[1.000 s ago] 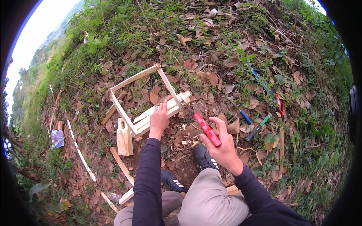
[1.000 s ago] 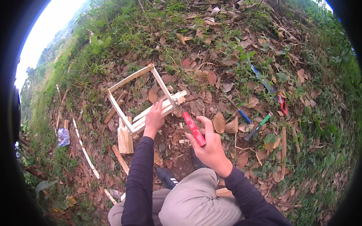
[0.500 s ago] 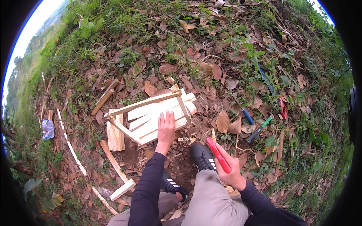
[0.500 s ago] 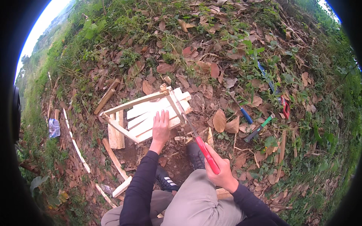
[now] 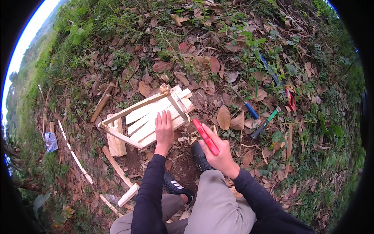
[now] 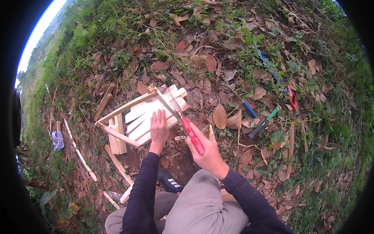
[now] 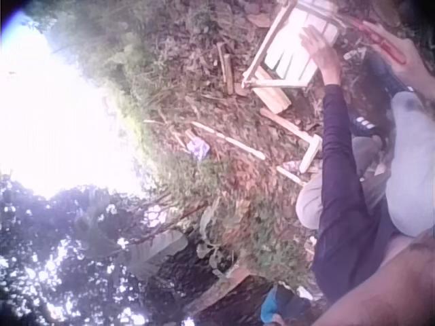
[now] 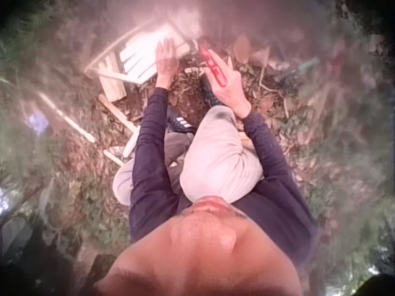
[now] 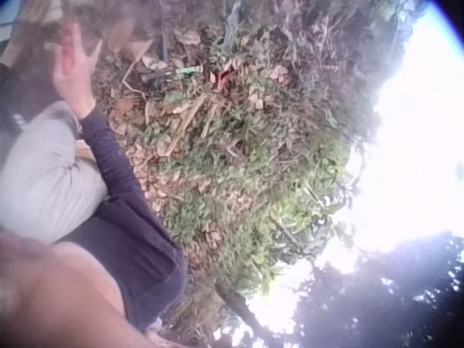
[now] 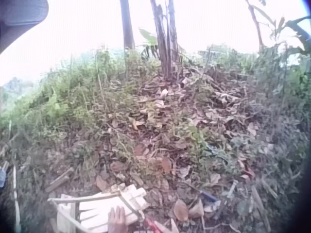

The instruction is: The person sits on the ground and uses a red hand saw to cut a wooden frame into smaller pieces. They hold the frame with one hand and saw with the other, periodically adjusting the wood's position to complete the cuts.

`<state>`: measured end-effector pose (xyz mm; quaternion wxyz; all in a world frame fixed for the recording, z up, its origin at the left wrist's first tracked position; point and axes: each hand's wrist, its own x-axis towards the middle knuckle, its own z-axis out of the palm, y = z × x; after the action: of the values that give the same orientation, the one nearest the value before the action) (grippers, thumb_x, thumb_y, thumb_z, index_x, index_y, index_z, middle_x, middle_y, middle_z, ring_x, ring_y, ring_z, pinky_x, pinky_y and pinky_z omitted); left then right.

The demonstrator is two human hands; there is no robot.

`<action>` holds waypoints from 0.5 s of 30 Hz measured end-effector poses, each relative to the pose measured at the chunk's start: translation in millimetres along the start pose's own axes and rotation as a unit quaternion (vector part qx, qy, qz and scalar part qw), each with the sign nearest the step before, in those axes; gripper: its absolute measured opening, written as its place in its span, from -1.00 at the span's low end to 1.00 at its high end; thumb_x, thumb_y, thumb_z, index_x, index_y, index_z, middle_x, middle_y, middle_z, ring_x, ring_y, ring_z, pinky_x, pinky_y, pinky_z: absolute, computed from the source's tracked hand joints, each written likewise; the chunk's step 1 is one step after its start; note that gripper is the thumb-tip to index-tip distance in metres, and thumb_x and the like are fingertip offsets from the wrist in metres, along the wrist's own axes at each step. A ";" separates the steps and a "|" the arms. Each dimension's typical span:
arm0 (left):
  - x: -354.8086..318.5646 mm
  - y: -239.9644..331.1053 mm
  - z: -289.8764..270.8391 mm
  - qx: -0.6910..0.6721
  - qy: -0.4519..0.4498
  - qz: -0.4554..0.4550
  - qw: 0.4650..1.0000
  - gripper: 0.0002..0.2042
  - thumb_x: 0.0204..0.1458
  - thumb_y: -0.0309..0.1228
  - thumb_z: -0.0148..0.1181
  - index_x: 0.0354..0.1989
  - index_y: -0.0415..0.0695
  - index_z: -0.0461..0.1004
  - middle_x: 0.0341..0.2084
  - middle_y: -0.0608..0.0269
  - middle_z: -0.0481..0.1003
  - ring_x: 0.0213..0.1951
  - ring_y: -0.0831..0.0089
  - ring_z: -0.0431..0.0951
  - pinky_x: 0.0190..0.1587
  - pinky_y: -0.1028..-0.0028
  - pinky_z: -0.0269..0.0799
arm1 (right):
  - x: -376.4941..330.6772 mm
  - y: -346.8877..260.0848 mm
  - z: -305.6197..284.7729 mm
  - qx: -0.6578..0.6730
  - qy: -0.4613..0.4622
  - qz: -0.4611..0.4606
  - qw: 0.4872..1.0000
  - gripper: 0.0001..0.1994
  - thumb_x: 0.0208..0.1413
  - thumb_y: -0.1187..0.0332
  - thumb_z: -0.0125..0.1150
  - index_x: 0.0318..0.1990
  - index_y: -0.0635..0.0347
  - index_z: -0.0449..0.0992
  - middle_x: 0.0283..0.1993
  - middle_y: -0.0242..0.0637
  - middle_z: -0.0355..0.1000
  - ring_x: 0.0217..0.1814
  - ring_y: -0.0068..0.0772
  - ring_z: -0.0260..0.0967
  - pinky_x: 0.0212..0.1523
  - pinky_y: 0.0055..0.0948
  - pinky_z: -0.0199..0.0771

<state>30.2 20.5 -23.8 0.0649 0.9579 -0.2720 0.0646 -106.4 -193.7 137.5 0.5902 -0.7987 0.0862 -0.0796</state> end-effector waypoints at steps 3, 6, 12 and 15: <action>-4.5 -2.1 6.4 -0.006 0.010 -0.003 1.000 -0.35 -0.07 -0.70 0.11 0.34 -0.35 0.29 0.29 -0.22 0.34 0.31 -0.32 0.31 0.31 -0.11 0.31 | -51.0 -14.3 -28.1 -0.002 0.000 -0.001 1.000 -0.41 0.17 0.50 0.32 0.38 0.31 0.34 -0.01 0.10 0.58 -0.37 -0.26 0.65 -0.32 -0.44 0.55; -2.6 2.8 4.9 -0.002 0.006 0.004 1.000 -0.35 -0.07 -0.68 0.12 0.34 -0.36 0.29 0.28 -0.23 0.35 0.32 -0.32 0.31 0.31 -0.12 0.30 | -38.3 -1.9 -19.4 0.000 0.001 0.002 1.000 -0.40 0.16 0.53 0.32 0.38 0.32 0.34 0.03 0.08 0.59 -0.35 -0.30 0.65 -0.30 -0.46 0.57; -4.6 -3.5 0.1 -0.020 0.004 0.007 1.000 -0.39 -0.01 -0.66 0.09 0.33 -0.38 0.31 0.27 -0.24 0.36 0.31 -0.33 0.32 0.31 -0.14 0.30 | -48.8 3.2 -21.2 0.004 -0.001 -0.021 1.000 -0.40 0.14 0.55 0.33 0.37 0.33 0.35 -0.06 0.08 0.60 -0.50 -0.25 0.57 -0.44 -0.44 0.49; -10.3 -1.3 7.8 0.009 0.014 0.013 1.000 -0.39 0.00 -0.64 0.10 0.34 -0.36 0.31 0.27 -0.22 0.37 0.31 -0.32 0.32 0.32 -0.11 0.31 | -37.5 2.5 -17.8 -0.025 -0.010 -0.038 0.999 -0.40 0.14 0.55 0.33 0.36 0.33 0.35 -0.08 0.08 0.59 -0.52 -0.22 0.55 -0.45 -0.39 0.49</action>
<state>22.9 25.6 -33.2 0.0589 0.9539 -0.2828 0.0818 -147.1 -202.3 139.3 0.5673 -0.8167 0.0516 -0.0920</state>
